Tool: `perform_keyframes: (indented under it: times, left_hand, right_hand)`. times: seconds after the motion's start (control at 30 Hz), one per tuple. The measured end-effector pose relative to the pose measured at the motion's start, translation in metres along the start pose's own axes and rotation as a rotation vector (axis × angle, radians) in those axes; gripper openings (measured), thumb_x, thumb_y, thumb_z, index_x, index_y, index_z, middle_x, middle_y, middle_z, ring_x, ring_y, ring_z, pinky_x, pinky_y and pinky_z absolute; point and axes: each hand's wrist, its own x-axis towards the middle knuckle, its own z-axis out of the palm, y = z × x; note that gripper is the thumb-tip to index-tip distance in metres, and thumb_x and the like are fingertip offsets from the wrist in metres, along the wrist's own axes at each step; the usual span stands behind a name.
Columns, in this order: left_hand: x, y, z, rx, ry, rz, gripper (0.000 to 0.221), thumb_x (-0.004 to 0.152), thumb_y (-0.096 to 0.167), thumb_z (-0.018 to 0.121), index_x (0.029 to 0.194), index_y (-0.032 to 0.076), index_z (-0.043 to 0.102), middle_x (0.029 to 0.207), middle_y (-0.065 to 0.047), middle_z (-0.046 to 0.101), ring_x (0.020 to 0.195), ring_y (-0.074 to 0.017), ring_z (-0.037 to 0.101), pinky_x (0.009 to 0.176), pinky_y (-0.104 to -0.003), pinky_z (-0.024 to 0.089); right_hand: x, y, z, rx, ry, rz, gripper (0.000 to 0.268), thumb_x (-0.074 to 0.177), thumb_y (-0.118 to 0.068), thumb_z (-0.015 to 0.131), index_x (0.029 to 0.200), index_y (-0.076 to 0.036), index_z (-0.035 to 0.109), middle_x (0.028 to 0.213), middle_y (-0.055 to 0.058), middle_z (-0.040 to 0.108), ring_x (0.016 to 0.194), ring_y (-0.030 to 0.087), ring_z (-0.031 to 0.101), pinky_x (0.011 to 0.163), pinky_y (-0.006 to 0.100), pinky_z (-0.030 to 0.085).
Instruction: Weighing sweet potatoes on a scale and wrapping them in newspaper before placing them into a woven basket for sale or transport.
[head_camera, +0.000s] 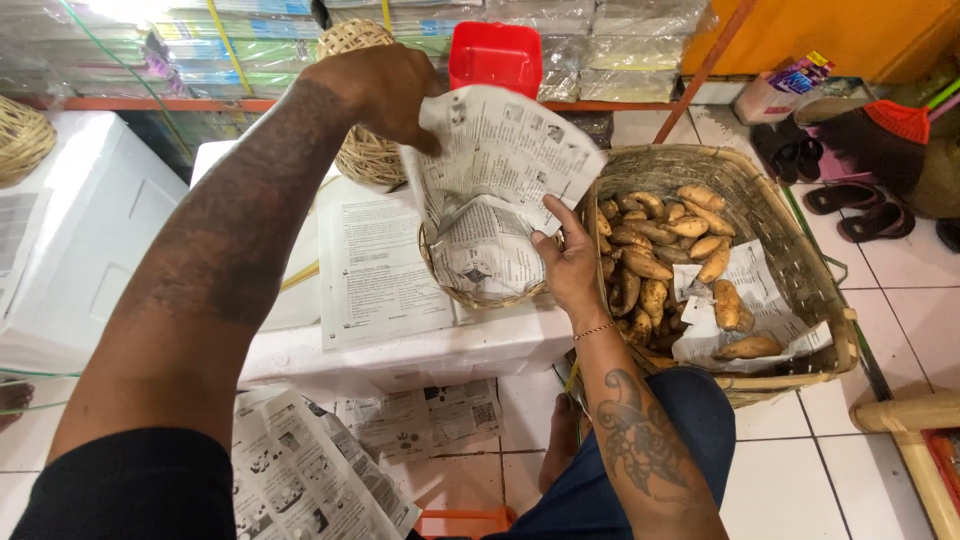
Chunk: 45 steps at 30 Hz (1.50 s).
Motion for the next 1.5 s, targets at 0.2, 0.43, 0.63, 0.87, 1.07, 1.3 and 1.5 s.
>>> perform_keyframes:
  times: [0.2, 0.43, 0.63, 0.87, 1.07, 1.3, 1.5]
  left_hand:
    - [-0.006, -0.007, 0.002, -0.038, 0.211, -0.057, 0.037, 0.093, 0.024, 0.071, 0.127, 0.012, 0.066, 0.130, -0.005, 0.063, 0.117, -0.0290, 0.059, 0.097, -0.050, 0.049]
    - [-0.054, -0.034, 0.036, -0.941, 0.657, -0.025, 0.021, 0.104, 0.021, 0.050, 0.106, 0.005, 0.064, 0.089, -0.009, 0.067, 0.065, -0.0142, 0.061, 0.052, -0.031, 0.056]
    - [0.022, -0.070, 0.204, -1.387, 0.324, -0.274, 0.053, 0.106, 0.035, 0.050, 0.148, 0.002, 0.047, 0.122, -0.025, 0.067, 0.109, -0.0355, 0.070, 0.089, -0.051, 0.060]
    - [0.047, -0.029, 0.255, -1.624, 0.376, -0.262, 0.051, 0.097, 0.037, 0.063, 0.136, 0.004, 0.061, 0.119, -0.022, 0.070, 0.108, -0.0356, 0.070, 0.090, -0.055, 0.058]
    - [0.048, -0.013, 0.271, -1.779, 0.483, -0.389, 0.048, 0.095, 0.041, 0.063, 0.132, 0.009, 0.064, 0.120, -0.018, 0.071, 0.112, -0.0315, 0.069, 0.097, -0.050, 0.053]
    - [0.043, 0.006, 0.286, -1.933, 0.614, -0.543, 0.046, 0.093, 0.045, 0.062, 0.127, 0.014, 0.068, 0.121, -0.014, 0.072, 0.117, -0.0267, 0.067, 0.105, -0.043, 0.047]
    - [0.039, 0.023, 0.304, -2.066, 0.749, -0.693, 0.045, 0.091, 0.049, 0.061, 0.123, 0.019, 0.072, 0.121, -0.011, 0.073, 0.121, -0.0226, 0.066, 0.113, -0.038, 0.042]
  right_hand:
    - [-0.003, -0.014, 0.003, -0.058, 0.000, 0.012, 0.056, 0.093, -0.028, 0.068, 0.145, -0.014, 0.053, 0.156, 0.014, 0.049, 0.149, 0.032, 0.042, 0.123, 0.047, 0.034]
    - [0.003, 0.020, 0.019, 0.029, 0.453, -0.052, 0.042, 0.091, -0.010, 0.074, 0.128, -0.014, 0.054, 0.118, 0.013, 0.064, 0.100, 0.020, 0.063, 0.084, 0.030, 0.055]
    - [-0.014, 0.011, 0.031, 0.066, 0.536, 0.098, 0.030, 0.102, -0.044, 0.065, 0.105, -0.014, 0.064, 0.093, 0.001, 0.059, 0.091, 0.014, 0.054, 0.084, 0.031, 0.044]
    - [-0.047, 0.031, 0.032, 0.340, 0.159, -0.209, 0.115, 0.079, -0.072, 0.075, 0.162, -0.013, 0.021, 0.155, 0.022, 0.042, 0.120, 0.023, 0.049, 0.081, 0.026, 0.047]
    - [-0.055, 0.094, 0.044, -0.192, 0.112, -0.346, 0.128, 0.062, -0.030, 0.099, 0.155, 0.005, 0.018, 0.157, 0.026, 0.036, 0.149, 0.036, 0.034, 0.125, 0.048, 0.021]
    - [-0.025, 0.055, 0.035, 0.105, -0.060, -0.440, 0.108, 0.075, -0.018, 0.092, 0.156, 0.001, 0.023, 0.151, 0.020, 0.042, 0.143, 0.026, 0.039, 0.123, 0.049, 0.028]
    - [-0.009, 0.047, 0.016, 0.325, -0.203, -0.264, 0.096, 0.077, -0.019, 0.089, 0.156, -0.008, 0.035, 0.147, 0.010, 0.050, 0.138, 0.020, 0.044, 0.120, 0.045, 0.036]
